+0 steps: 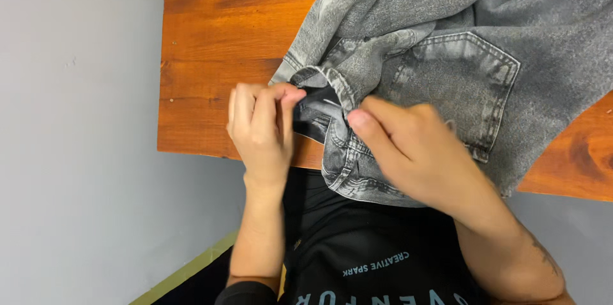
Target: The person uses small shears to cut loose threads from the waistband and pocket areas of a pair of grey jeans on a wooden table.
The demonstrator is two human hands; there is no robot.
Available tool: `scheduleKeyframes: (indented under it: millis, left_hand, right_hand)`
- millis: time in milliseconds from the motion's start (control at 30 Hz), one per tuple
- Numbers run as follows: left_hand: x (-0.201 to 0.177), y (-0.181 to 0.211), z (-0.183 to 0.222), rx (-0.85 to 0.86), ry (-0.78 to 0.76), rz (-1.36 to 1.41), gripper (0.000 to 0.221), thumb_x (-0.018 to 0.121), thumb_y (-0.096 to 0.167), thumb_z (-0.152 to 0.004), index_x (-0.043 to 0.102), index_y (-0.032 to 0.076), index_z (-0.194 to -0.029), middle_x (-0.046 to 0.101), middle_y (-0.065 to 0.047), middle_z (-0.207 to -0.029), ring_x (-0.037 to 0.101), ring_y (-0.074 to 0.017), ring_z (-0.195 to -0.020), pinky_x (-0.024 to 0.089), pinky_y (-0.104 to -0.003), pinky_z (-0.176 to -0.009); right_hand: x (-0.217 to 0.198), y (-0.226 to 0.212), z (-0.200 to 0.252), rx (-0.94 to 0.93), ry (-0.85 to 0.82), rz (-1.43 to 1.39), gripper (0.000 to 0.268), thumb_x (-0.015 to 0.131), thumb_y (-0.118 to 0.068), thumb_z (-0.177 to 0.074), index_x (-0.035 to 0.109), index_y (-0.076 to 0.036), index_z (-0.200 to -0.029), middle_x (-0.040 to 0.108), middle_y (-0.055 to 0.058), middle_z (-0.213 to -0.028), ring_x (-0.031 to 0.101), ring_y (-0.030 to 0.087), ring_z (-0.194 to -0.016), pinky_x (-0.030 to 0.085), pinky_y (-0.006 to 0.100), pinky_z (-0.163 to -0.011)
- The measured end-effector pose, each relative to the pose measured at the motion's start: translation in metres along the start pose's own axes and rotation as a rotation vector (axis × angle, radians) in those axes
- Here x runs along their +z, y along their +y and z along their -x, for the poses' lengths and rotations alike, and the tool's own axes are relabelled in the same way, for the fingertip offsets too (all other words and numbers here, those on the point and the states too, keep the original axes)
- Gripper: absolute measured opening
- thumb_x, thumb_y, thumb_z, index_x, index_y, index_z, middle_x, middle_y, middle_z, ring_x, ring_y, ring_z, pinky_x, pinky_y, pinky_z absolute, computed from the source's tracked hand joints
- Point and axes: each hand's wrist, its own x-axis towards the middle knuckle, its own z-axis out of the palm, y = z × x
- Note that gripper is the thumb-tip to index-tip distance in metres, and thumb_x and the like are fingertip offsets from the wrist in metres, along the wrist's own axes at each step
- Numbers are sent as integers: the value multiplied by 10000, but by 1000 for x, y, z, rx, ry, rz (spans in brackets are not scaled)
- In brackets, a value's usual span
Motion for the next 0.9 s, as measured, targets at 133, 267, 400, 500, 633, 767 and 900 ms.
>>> scheduleKeyframes:
  millis: [133, 267, 400, 500, 633, 767, 900]
  left_hand:
    - [2, 25, 13, -281, 0, 253, 127, 638, 81, -1019, 659, 26, -906, 592, -74, -858, 554, -205, -778, 439, -331, -720]
    - [11, 38, 26, -660, 51, 485, 308, 583, 333, -1022, 588, 109, -810, 450, 25, -781, 403, -97, -704, 353, -269, -673]
    - [10, 44, 28, -637, 62, 481, 284, 567, 283, -1034, 591, 95, -823, 431, 16, -782, 378, -102, -669, 342, -272, -644]
    - [6, 41, 25, -608, 76, 452, 280, 571, 287, -1035, 596, 93, -835, 401, 13, -770, 362, -107, -660, 326, -281, -641]
    - [9, 36, 17, -567, 94, 437, 282, 550, 275, -1043, 591, 93, -832, 452, 9, -784, 406, -126, -720, 382, -282, -699]
    - [14, 28, 14, -568, 51, 537, 319, 505, 336, -1060, 569, 110, -844, 431, 19, -821, 414, -119, -768, 365, -272, -738]
    - [18, 20, 14, -547, 23, 605, 381, 474, 438, -1062, 544, 128, -854, 415, 24, -838, 404, -119, -780, 353, -276, -771]
  right_hand:
    - [8, 0, -9, 85, -89, -76, 452, 352, -364, -1105, 541, -127, -769, 521, 49, -587, 505, 256, -595, 398, 406, -695]
    - [15, 3, -10, 168, -23, 179, 473, 447, -391, -1090, 478, -86, -730, 584, 155, -577, 546, 431, -636, 385, 512, -673]
    - [16, 17, -6, -156, 184, 210, 272, 647, -409, -999, 611, -139, -998, 529, 10, -549, 531, 220, -458, 422, 374, -556]
    - [17, 25, -14, -235, 292, 324, 447, 767, -566, -892, 645, -148, -993, 564, -16, -607, 531, 165, -480, 445, 353, -572]
    - [-10, 10, -13, 90, -11, 587, 494, 671, -664, -917, 648, -193, -767, 610, 97, -481, 627, 407, -584, 464, 474, -618]
    - [-16, 9, -18, -177, 106, 307, 366, 626, -347, -1047, 586, -79, -801, 589, 1, -650, 543, 181, -602, 403, 356, -610]
    - [-3, 9, -42, -504, 278, 235, 572, 866, -380, -866, 656, -30, -1266, 746, 84, -1211, 695, 149, -815, 525, 285, -669]
